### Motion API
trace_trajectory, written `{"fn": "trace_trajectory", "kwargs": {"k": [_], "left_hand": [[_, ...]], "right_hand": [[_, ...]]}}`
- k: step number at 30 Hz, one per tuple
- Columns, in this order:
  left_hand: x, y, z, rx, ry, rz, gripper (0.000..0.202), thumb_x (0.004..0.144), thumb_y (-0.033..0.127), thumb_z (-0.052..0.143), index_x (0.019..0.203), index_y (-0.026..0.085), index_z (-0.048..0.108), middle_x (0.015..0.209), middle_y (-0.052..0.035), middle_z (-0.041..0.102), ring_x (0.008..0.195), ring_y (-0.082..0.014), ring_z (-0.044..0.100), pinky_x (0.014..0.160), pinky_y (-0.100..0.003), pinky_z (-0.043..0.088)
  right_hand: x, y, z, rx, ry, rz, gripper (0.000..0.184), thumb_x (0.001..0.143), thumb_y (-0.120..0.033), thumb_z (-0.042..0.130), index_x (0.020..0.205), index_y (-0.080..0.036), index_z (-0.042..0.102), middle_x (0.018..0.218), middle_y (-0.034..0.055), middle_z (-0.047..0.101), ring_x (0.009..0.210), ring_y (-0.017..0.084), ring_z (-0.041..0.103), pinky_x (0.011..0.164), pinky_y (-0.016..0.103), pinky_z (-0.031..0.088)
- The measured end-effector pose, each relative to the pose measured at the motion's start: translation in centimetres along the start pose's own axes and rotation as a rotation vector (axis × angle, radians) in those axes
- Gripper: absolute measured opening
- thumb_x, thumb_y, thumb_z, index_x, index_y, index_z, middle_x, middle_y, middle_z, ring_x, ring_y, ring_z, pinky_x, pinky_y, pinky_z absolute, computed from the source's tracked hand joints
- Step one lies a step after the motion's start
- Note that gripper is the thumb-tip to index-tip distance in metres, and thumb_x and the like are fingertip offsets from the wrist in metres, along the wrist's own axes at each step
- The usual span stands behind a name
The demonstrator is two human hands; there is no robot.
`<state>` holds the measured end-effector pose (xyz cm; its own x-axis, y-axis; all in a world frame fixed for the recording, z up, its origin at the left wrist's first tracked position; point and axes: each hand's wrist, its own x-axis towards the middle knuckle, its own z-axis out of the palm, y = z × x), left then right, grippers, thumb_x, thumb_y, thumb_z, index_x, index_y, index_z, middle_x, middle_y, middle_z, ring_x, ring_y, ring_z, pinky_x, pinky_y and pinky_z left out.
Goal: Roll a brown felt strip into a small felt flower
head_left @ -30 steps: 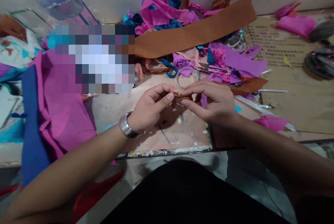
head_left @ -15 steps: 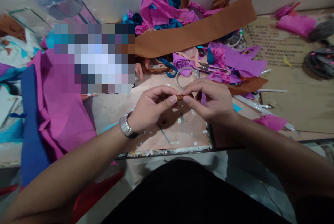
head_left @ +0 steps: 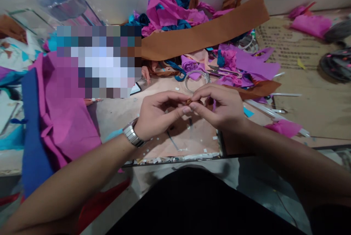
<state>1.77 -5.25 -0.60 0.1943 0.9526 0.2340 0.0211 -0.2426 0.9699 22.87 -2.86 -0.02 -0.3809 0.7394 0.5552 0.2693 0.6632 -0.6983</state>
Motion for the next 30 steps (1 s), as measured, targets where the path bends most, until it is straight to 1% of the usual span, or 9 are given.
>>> {"fn": "trace_trajectory", "kwargs": {"k": [4, 9, 13, 18, 23, 26, 30], "left_hand": [[0.35, -0.11, -0.08, 0.042, 0.002, -0.005, 0.023, 0.081, 0.033, 0.090, 0.099, 0.019, 0.084, 0.094, -0.0078, 0.083, 0.080, -0.0170, 0.077, 0.074, -0.027, 0.063], [0.57, -0.20, -0.18, 0.028, -0.019, -0.007, 0.023, 0.083, 0.035, 0.089, 0.098, 0.019, 0.083, 0.095, -0.0081, 0.083, 0.085, -0.0185, 0.077, 0.079, -0.029, 0.063], [0.45, -0.41, -0.13, -0.021, -0.010, -0.005, 0.022, 0.088, 0.036, 0.084, 0.102, 0.019, 0.082, 0.098, -0.0082, 0.083, 0.087, -0.0184, 0.078, 0.080, -0.029, 0.063], [0.40, -0.65, -0.14, -0.070, -0.003, -0.018, 0.022, 0.089, 0.035, 0.083, 0.104, 0.019, 0.081, 0.099, -0.0080, 0.083, 0.082, -0.0165, 0.077, 0.075, -0.027, 0.064], [0.40, -0.55, -0.32, -0.032, -0.023, -0.006, 0.021, 0.092, 0.035, 0.081, 0.106, 0.020, 0.081, 0.100, -0.0080, 0.083, 0.086, -0.0172, 0.077, 0.079, -0.029, 0.063], [0.48, -0.40, -0.41, 0.010, -0.037, 0.025, 0.019, 0.093, 0.035, 0.080, 0.104, 0.020, 0.082, 0.101, -0.0084, 0.082, 0.090, -0.0178, 0.077, 0.083, -0.030, 0.062], [0.68, -0.34, -0.47, 0.043, -0.053, 0.106, 0.014, 0.094, 0.029, 0.078, 0.104, 0.021, 0.083, 0.103, -0.0085, 0.081, 0.094, -0.0164, 0.076, 0.086, -0.028, 0.060]], "right_hand": [[0.02, 0.24, 0.19, 0.005, -0.003, -0.004, 0.009, 0.092, -0.027, 0.076, 0.090, -0.021, 0.071, 0.091, 0.0054, 0.076, 0.082, 0.018, 0.071, 0.074, 0.030, 0.056], [-0.05, 0.34, 0.13, -0.031, -0.002, -0.006, 0.011, 0.093, -0.030, 0.076, 0.090, -0.021, 0.070, 0.084, 0.0029, 0.075, 0.077, 0.017, 0.069, 0.074, 0.030, 0.055], [-0.09, 0.19, 0.00, -0.068, -0.002, -0.022, 0.011, 0.092, -0.031, 0.078, 0.092, -0.022, 0.071, 0.087, 0.0030, 0.077, 0.081, 0.018, 0.071, 0.078, 0.031, 0.056], [-0.06, 0.10, -0.02, -0.085, 0.010, -0.058, 0.008, 0.090, -0.024, 0.078, 0.096, -0.022, 0.073, 0.090, 0.0039, 0.079, 0.085, 0.019, 0.073, 0.081, 0.032, 0.058], [0.06, 0.32, -0.11, -0.081, 0.008, -0.108, 0.003, 0.092, -0.021, 0.075, 0.095, -0.022, 0.075, 0.088, 0.0037, 0.079, 0.083, 0.019, 0.073, 0.080, 0.032, 0.058], [0.11, 0.47, -0.18, -0.033, 0.005, -0.096, 0.001, 0.093, -0.022, 0.077, 0.094, -0.022, 0.077, 0.089, 0.0041, 0.080, 0.084, 0.018, 0.073, 0.079, 0.031, 0.058], [0.09, 0.52, -0.17, 0.030, 0.009, -0.043, 0.005, 0.092, -0.025, 0.080, 0.093, -0.021, 0.079, 0.087, 0.0041, 0.081, 0.081, 0.017, 0.074, 0.077, 0.029, 0.058]]}}
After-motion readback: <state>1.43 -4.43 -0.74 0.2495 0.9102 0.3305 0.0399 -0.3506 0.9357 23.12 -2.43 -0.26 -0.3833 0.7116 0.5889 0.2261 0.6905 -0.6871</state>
